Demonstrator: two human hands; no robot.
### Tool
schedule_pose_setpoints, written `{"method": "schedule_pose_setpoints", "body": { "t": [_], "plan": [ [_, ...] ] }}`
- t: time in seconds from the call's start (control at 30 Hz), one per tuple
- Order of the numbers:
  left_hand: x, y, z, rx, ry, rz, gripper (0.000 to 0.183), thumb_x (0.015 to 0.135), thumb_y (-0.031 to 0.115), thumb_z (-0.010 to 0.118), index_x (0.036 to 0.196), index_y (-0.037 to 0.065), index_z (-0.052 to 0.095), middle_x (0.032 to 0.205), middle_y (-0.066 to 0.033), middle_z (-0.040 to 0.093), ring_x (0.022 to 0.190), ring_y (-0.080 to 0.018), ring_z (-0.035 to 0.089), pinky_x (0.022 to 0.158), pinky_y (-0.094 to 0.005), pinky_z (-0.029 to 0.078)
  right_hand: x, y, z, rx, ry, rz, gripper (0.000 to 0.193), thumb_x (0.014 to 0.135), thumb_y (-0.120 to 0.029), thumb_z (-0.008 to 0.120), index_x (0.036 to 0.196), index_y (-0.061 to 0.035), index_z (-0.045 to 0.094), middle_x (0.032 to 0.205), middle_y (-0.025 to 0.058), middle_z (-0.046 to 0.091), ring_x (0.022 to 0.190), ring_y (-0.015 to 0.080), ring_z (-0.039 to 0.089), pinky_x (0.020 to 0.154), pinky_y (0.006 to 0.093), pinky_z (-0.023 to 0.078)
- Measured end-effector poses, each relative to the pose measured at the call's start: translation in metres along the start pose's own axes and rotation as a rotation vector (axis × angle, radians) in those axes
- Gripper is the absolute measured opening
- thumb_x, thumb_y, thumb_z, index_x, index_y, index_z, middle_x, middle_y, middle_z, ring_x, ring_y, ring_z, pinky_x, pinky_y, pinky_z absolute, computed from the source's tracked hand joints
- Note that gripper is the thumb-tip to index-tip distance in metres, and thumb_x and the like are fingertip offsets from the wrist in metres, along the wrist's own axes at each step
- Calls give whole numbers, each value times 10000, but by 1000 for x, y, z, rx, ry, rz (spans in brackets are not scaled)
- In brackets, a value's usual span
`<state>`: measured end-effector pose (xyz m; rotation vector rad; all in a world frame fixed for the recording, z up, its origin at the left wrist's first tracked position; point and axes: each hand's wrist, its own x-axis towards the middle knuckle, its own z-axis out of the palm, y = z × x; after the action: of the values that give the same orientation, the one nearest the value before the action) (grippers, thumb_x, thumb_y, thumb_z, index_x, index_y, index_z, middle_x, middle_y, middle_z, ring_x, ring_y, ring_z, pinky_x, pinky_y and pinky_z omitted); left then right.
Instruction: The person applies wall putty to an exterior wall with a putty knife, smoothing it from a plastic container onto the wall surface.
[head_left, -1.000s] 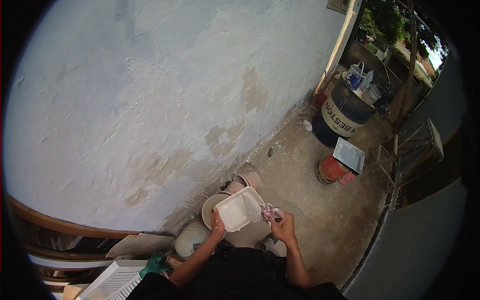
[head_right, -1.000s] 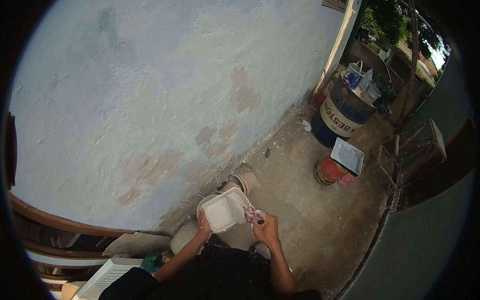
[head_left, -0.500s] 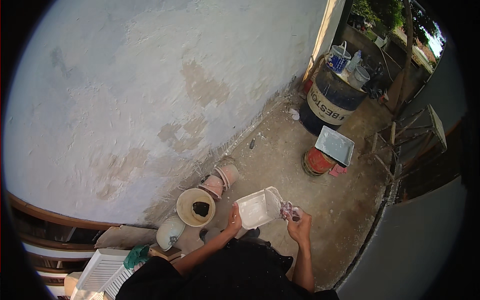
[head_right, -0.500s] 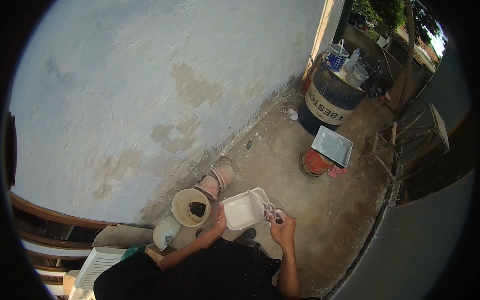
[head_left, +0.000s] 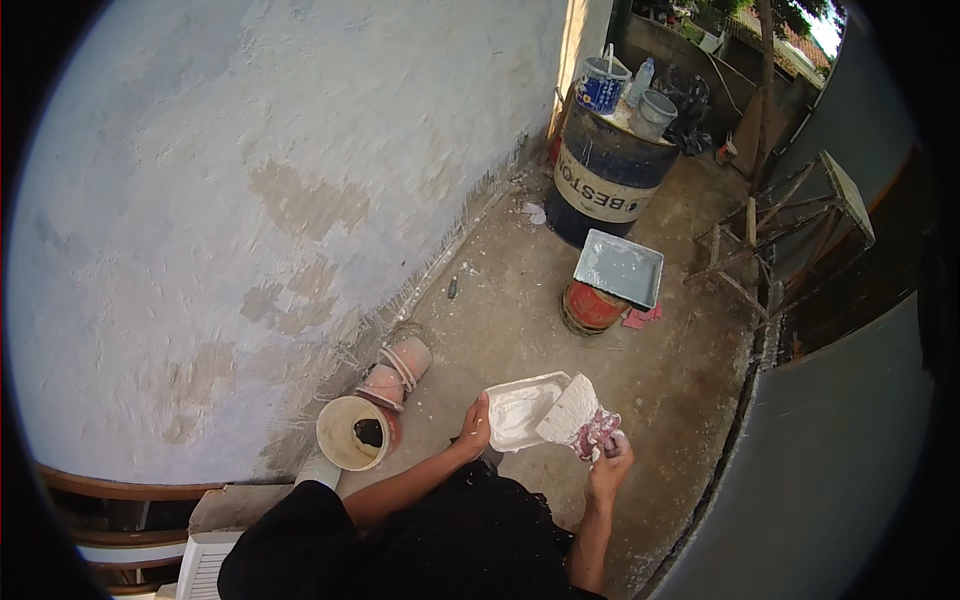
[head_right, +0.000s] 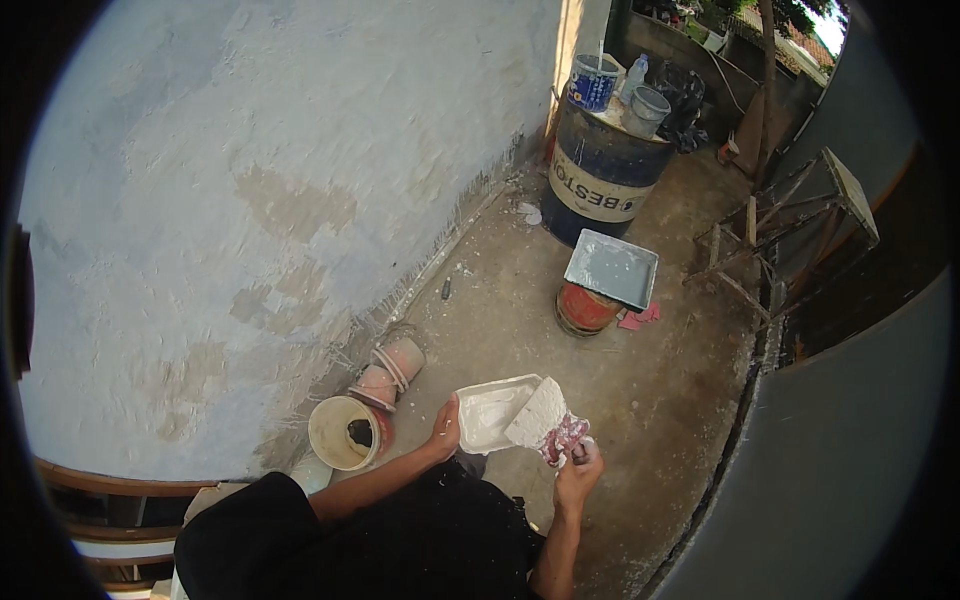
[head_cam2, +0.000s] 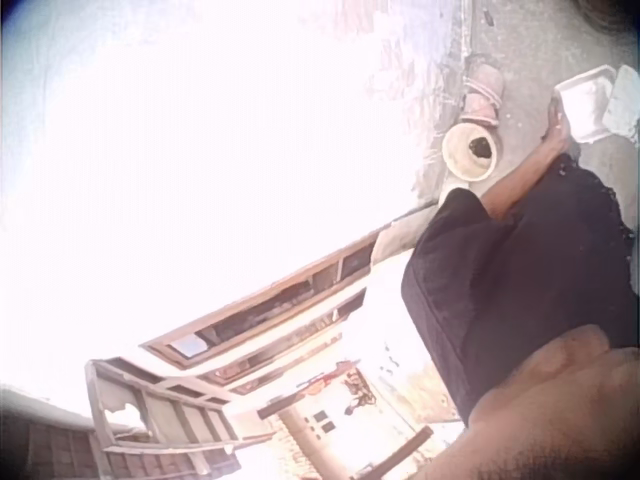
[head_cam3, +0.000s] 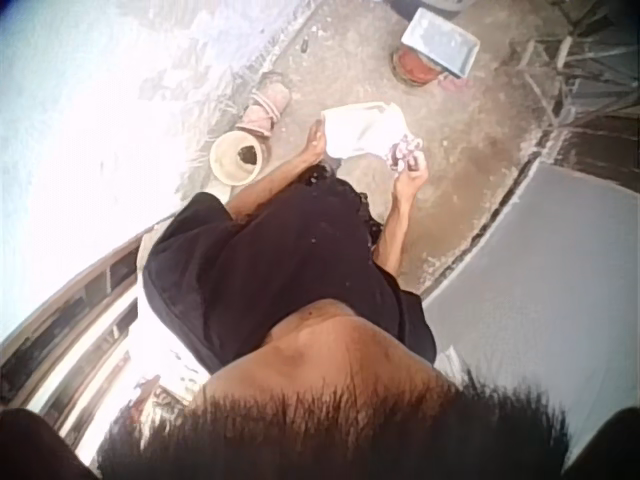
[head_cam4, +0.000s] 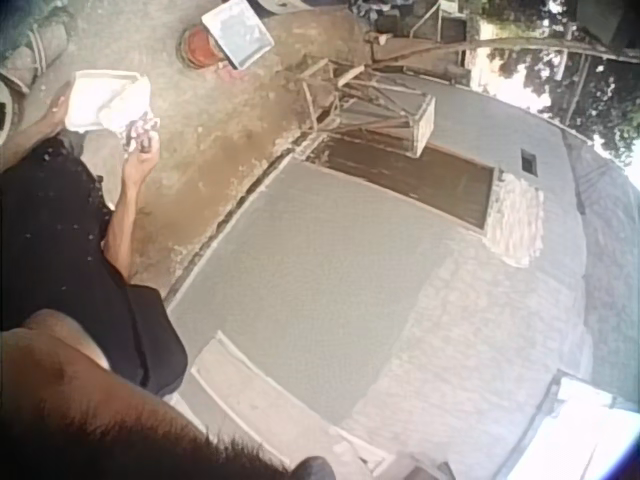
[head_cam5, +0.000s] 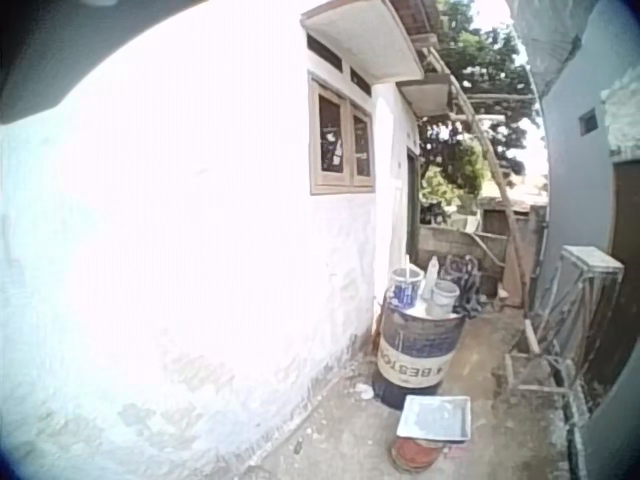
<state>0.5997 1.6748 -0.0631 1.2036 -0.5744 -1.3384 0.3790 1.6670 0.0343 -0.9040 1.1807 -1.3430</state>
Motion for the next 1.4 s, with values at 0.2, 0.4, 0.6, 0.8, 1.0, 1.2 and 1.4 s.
{"method": "schedule_pose_setpoints", "body": {
  "t": [0.2,0.4,0.6,0.8,1.0,1.2,1.4],
  "plan": [
    [76,-39,66,48,-49,-80,502,1012,338,243,1135,-73,505,1101,-128,575,1043,-170,507,930,-274,370,67,-4,-55,20,132,12,221,827,10,520,1040,56,557,1000,109,635,818,137,626,679,243,498],
    [163,-49,156,-20,-85,-90,515,1011,341,237,1148,-80,499,1124,-138,567,1053,-183,503,947,-285,362,176,-24,-91,9,163,-6,243,823,19,494,1057,49,554,996,112,636,813,142,634,625,235,512],
    [265,-59,259,-15,-126,-4,534,1009,363,233,1170,-76,490,1127,-146,569,1051,-188,509,946,-288,365,290,-79,-125,-65,154,-30,212,830,-13,529,1032,46,556,967,94,643,796,127,634,647,229,508],
    [322,-36,374,84,-243,-45,540,1008,369,232,1178,-69,497,1123,-133,576,1052,-185,513,949,-291,365,361,-108,-187,72,261,-94,237,831,5,534,1062,58,547,997,105,629,860,150,627,705,254,506],
    [356,-66,465,49,-268,-63,540,1010,369,216,1167,-52,514,1114,-118,586,1022,-169,539,924,-281,393,427,-99,-277,237,312,34,215,846,12,507,1051,44,565,1005,103,628,851,157,622,673,250,503],
    [374,-112,580,-49,-161,-105,594,1001,412,205,1167,-72,505,1087,-141,607,993,-192,583,891,-281,435,520,-138,-377,168,198,127,222,847,41,468,1039,20,577,1005,101,638,839,141,624,661,249,509],
    [404,-125,700,-119,-137,-75,626,990,454,206,1203,-65,485,1126,-148,593,1027,-204,577,914,-286,431,609,-189,-477,78,144,57,217,847,46,468,1037,43,573,1030,116,629,888,152,617,738,240,502]
  ]
}}
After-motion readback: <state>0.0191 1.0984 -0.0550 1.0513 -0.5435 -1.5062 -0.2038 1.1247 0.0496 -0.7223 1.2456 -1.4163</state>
